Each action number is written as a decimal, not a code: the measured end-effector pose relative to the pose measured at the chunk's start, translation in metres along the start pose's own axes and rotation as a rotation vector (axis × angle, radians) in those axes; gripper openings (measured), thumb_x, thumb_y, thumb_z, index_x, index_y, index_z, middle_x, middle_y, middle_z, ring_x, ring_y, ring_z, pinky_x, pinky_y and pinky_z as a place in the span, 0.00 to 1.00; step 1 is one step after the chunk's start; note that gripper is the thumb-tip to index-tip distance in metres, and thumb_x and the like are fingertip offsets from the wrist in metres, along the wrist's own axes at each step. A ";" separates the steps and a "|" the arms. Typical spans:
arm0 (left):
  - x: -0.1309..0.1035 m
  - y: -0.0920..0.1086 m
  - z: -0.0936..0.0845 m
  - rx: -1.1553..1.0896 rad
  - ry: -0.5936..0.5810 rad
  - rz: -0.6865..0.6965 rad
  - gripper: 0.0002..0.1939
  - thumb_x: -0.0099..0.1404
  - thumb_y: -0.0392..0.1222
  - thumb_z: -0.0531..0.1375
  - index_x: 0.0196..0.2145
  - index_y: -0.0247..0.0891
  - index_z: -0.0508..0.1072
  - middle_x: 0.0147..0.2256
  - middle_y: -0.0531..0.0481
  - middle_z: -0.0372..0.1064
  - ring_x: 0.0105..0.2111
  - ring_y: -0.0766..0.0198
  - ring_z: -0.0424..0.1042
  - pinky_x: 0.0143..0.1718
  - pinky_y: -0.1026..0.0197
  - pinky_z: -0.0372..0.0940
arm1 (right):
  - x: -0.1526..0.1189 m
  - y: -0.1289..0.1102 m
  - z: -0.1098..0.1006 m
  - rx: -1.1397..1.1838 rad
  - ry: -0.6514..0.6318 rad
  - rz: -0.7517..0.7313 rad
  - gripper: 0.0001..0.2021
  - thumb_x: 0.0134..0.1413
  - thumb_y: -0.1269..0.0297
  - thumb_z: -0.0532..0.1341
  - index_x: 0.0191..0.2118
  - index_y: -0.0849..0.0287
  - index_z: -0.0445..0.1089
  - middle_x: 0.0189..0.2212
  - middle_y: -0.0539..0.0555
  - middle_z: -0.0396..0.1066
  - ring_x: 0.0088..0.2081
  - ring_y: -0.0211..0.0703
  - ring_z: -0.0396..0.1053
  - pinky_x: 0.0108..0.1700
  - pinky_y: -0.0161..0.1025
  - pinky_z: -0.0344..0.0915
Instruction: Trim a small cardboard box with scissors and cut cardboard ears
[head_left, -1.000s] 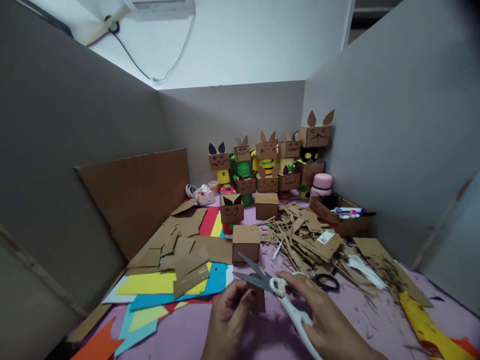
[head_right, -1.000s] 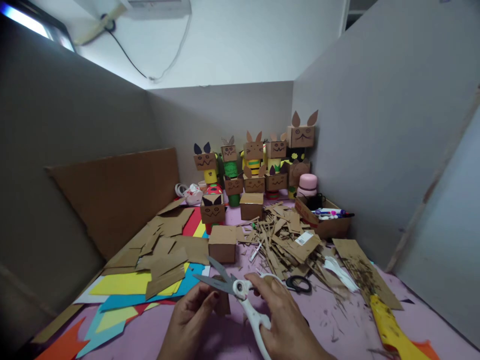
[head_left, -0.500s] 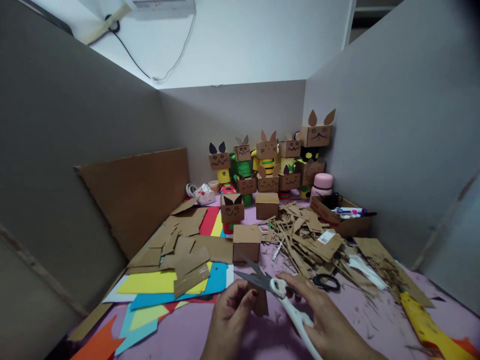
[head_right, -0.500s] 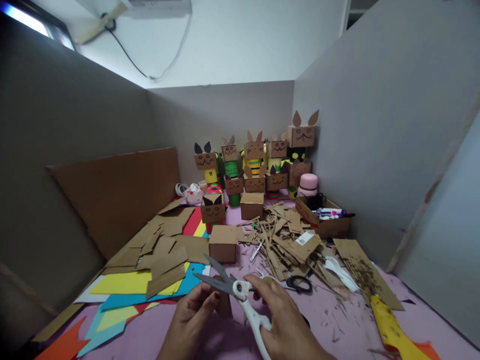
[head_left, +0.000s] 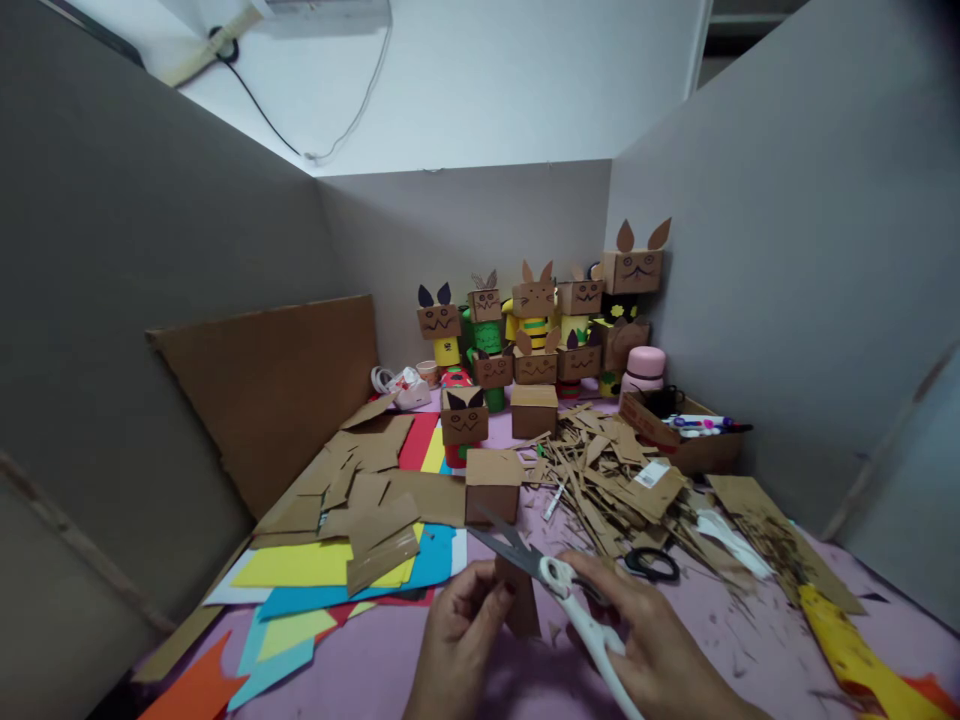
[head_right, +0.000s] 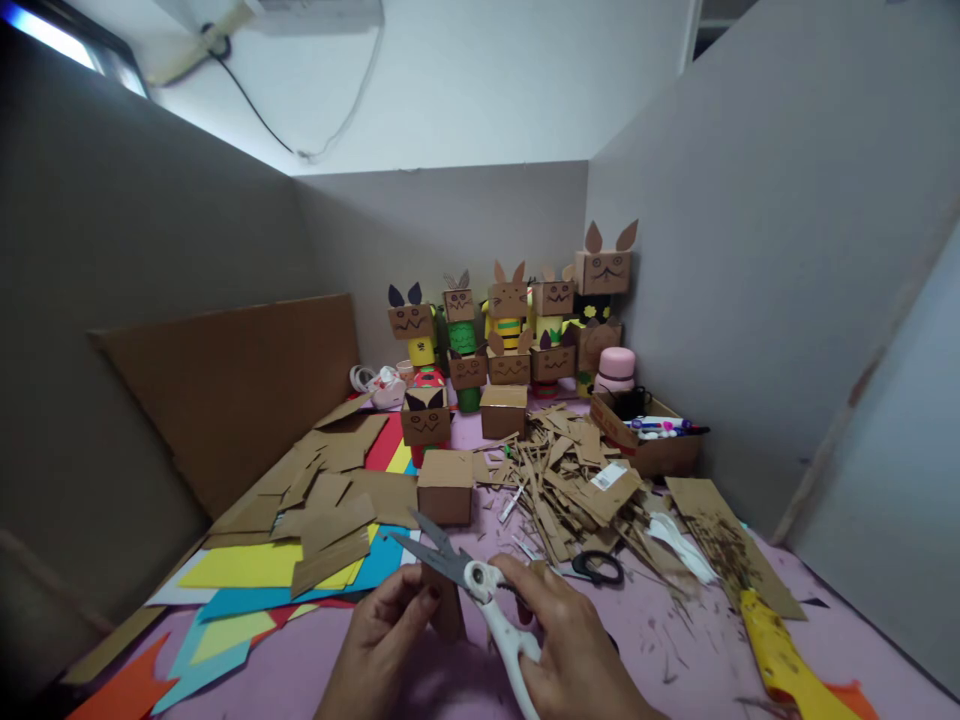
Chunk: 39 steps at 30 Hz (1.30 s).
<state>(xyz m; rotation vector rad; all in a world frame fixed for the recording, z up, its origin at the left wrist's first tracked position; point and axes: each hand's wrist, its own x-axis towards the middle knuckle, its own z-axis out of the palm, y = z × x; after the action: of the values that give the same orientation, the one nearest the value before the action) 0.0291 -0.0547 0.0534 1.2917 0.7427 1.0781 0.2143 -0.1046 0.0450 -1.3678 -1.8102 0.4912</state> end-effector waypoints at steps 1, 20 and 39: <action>0.000 -0.001 0.000 0.007 -0.005 0.002 0.13 0.57 0.49 0.63 0.24 0.36 0.72 0.20 0.53 0.69 0.23 0.65 0.66 0.27 0.65 0.61 | 0.000 0.000 -0.001 -0.015 0.000 -0.006 0.26 0.43 0.74 0.56 0.52 0.54 0.66 0.31 0.55 0.70 0.32 0.47 0.69 0.36 0.41 0.67; 0.003 -0.007 -0.006 -0.014 0.083 -0.062 0.14 0.54 0.50 0.65 0.30 0.35 0.75 0.24 0.52 0.69 0.25 0.66 0.65 0.27 0.66 0.61 | 0.005 0.004 -0.002 -0.015 -0.010 0.079 0.27 0.46 0.70 0.59 0.56 0.55 0.65 0.43 0.59 0.73 0.46 0.52 0.70 0.50 0.47 0.65; 0.004 -0.004 -0.005 0.074 0.038 0.019 0.12 0.58 0.48 0.62 0.26 0.36 0.73 0.23 0.54 0.67 0.25 0.66 0.65 0.30 0.65 0.61 | 0.005 -0.002 -0.004 0.023 -0.043 0.078 0.27 0.45 0.73 0.60 0.55 0.55 0.64 0.45 0.59 0.70 0.47 0.53 0.68 0.49 0.49 0.64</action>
<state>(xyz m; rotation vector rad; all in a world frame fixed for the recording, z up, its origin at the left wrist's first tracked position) 0.0268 -0.0487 0.0496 1.3461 0.8067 1.1015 0.2154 -0.1014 0.0504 -1.4266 -1.7854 0.5850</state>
